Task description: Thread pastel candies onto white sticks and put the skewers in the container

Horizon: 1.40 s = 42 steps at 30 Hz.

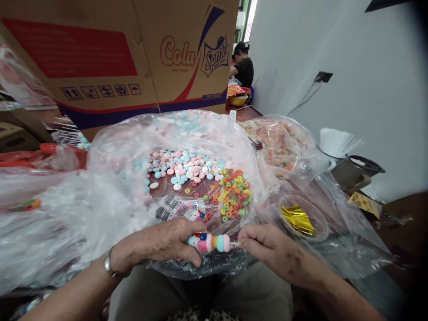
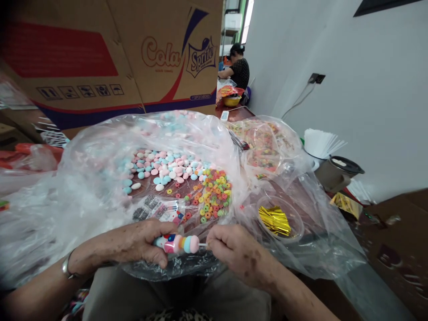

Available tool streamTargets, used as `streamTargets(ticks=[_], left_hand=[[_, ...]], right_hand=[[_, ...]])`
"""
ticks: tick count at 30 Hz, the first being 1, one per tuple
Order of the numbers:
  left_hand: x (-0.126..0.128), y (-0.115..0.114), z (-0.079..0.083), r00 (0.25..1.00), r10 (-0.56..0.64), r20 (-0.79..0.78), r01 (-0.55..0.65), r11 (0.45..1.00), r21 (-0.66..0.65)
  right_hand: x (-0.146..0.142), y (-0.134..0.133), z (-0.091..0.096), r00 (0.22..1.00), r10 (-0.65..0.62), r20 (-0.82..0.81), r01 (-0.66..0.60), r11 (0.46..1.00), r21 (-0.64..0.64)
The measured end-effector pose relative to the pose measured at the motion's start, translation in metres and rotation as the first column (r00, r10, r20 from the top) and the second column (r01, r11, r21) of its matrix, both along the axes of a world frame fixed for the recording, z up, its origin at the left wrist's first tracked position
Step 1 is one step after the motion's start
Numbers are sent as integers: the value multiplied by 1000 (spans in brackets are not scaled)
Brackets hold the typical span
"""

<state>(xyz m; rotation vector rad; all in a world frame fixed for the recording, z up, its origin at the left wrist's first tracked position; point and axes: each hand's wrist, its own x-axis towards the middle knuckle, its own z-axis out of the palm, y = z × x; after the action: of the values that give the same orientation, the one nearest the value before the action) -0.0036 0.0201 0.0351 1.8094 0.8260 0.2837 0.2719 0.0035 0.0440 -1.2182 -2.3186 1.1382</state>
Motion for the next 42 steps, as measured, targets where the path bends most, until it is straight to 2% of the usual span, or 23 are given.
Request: streamTargets(ticks=[2,3,4,6,8,9,10,12,14,17,18,20,23,26,29,32,34,35,39,42], left_hand=[[3,1,-2,998,-28,-55,29,1000,7],[6,1,-2,996,-44,-77,44,999,6],[8,1,-3,996,-53,-69,53,999,-4],[10,1,-2,998,-56,-33,54,998,-35],[9,0,1,999,-34,-5,33,994,-107],[8,-1,3,1000,-16,-1,15,987,-159],[6,-1,5,1000,5,-2,-5,978,-210],[3,-2,9,999,40,-12,-41,962,-269],[2,-2,9,998,51,-25,-56,961,-272],[6,-3,4,999,31,-45,-44,947,-318],[8,-4,2,999,27,-45,-41,936,-349],[12,-5,-4,999,19,-40,-34,915,-401],[17,-6,-11,999,11,-37,-26,905,-425],[19,-6,-15,999,26,-28,-36,905,-423],[21,-5,-11,999,35,-31,-45,912,-408],[20,-6,-1,991,93,-97,-108,980,-169],[16,-7,5,982,130,-135,-136,990,-36],[14,-8,6,982,133,-135,-140,989,-46],[4,-12,3,988,126,-89,-148,938,-313],[4,-15,-1,988,142,-62,-155,913,-378]], right_hand=[[-5,-2,-5,999,41,22,-44,984,174],[-8,-2,-8,997,70,35,-77,953,293],[-11,-1,-10,994,100,51,-113,901,419],[-12,2,-12,986,146,78,-162,753,638],[-10,8,-11,981,161,107,-186,635,750],[-7,10,-9,981,152,118,-187,609,771],[-5,12,-7,982,138,129,-187,603,775],[-1,15,-2,980,114,164,-198,639,744],[1,15,3,974,106,200,-214,716,664],[-2,13,10,967,86,239,-192,863,467],[-3,12,12,967,82,241,-176,897,405],[-6,11,13,966,120,230,-194,923,332],[-13,8,6,949,219,227,-292,884,365],[-18,7,-4,934,245,260,-343,818,462],[-18,9,-8,930,266,252,-364,750,553],[-12,15,-2,938,254,234,-345,719,604],[-6,18,4,946,234,227,-325,708,627],[-4,20,7,948,221,229,-317,704,635],[2,20,13,935,223,276,-351,701,621],[-2,18,11,926,253,279,-374,709,598]])
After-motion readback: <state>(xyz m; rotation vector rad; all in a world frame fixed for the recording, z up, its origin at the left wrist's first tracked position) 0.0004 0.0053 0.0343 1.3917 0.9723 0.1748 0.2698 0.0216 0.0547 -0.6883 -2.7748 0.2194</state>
